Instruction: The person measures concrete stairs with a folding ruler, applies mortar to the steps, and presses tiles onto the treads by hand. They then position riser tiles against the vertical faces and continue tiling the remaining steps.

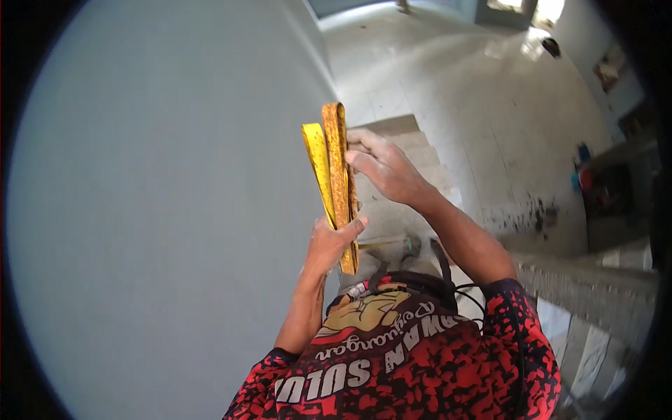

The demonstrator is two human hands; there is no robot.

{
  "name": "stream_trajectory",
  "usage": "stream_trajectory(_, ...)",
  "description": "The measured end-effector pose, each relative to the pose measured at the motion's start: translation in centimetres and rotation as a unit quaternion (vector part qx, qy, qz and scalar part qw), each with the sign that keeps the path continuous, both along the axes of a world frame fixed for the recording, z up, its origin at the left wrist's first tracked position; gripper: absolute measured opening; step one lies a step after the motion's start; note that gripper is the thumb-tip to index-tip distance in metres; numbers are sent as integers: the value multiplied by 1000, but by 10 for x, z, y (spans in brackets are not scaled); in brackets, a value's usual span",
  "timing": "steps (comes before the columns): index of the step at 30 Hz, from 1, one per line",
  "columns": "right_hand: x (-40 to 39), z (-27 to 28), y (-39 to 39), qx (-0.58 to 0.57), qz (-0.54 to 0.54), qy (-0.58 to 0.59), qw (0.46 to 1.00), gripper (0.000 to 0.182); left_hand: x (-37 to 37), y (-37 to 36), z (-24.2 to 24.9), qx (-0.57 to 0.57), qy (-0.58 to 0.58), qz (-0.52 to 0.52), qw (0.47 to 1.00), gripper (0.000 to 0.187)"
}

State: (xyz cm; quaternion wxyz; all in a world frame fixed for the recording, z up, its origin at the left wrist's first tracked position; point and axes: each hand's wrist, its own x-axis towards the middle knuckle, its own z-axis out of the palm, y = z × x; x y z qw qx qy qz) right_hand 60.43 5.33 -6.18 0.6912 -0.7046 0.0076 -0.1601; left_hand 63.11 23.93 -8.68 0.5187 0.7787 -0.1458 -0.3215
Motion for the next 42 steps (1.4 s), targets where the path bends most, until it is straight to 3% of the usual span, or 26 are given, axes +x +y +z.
stream_trajectory(1, -5, 5, 3, -30, -33, -19, 999, 45, 2, -2, 5, 6, 15, -21, 1000, 32)
stream_trajectory(3, -17, 11, 6, -15, -40, 72, 997, 50, 12, -5, 9, 25, 15, -88, 996, 33)
stream_trajectory(5, -26, 8, 13, -70, -116, -48, 990, 56, 15, -7, 12, -10, 63, -122, 991, 37)
stream_trajectory(6, -31, 0, 11, -75, -135, -38, 987, 56, 15, -14, 18, -80, 99, -165, 978, 38)
stream_trajectory(8, -48, -37, 8, 23, -147, -135, 980, 73, 16, -19, 32, -176, 135, -235, 946, 39)
stream_trajectory(11, -81, -99, 34, 127, -117, 12, 985, 81, 32, -43, 42, -276, 154, -289, 904, 37)
stream_trajectory(12, -97, -129, 43, 14, -139, 114, 984, 85, 31, -46, 54, -276, 223, -249, 901, 33)
stream_trajectory(13, -99, -156, 51, 24, -119, 138, 983, 85, 38, -54, 58, -279, 227, -254, 898, 33)
stream_trajectory(14, -113, -177, 55, -45, -105, 217, 970, 71, 44, -61, 58, -295, 229, -278, 885, 31)
stream_trajectory(15, -117, -174, 65, -43, -111, 220, 968, 71, 49, -66, 58, -310, 232, -302, 871, 29)
stream_trajectory(17, -124, -163, 87, -55, -143, 280, 948, 50, 50, -72, 72, -296, 238, -304, 874, 26)
stream_trajectory(18, -125, -183, 92, 10, -149, 276, 949, 43, 53, -76, 79, -308, 219, -328, 866, 27)
stream_trajectory(22, -131, -171, 109, -4, -201, 276, 940, 37, 73, -93, 100, -334, 221, -368, 839, 30)
stream_trajectory(24, -141, -192, 118, -89, -265, 332, 901, 24, 84, -100, 111, -336, 268, -360, 828, 32)
stream_trajectory(30, -153, -264, 124, -190, -220, 338, 895, 19, 93, -90, 133, -321, 370, -410, 769, 26)
stream_trajectory(32, -149, -256, 121, -240, -191, 324, 895, 17, 92, -82, 135, -305, 405, -424, 751, 27)
stream_trajectory(35, -169, -222, 127, -219, -259, 282, 897, 14, 98, -72, 139, -286, 458, -387, 748, 27)
stream_trajectory(38, -207, -212, 119, -118, -389, 331, 852, 10, 93, -56, 136, -263, 496, -371, 739, 26)
stream_trajectory(40, -222, -211, 109, -163, -438, 280, 839, 10, 77, -42, 130, -232, 532, -392, 714, 25)
stream_trajectory(42, -234, -207, 96, -204, -486, 226, 819, 12, 44, -26, 125, -205, 512, -419, 721, 25)
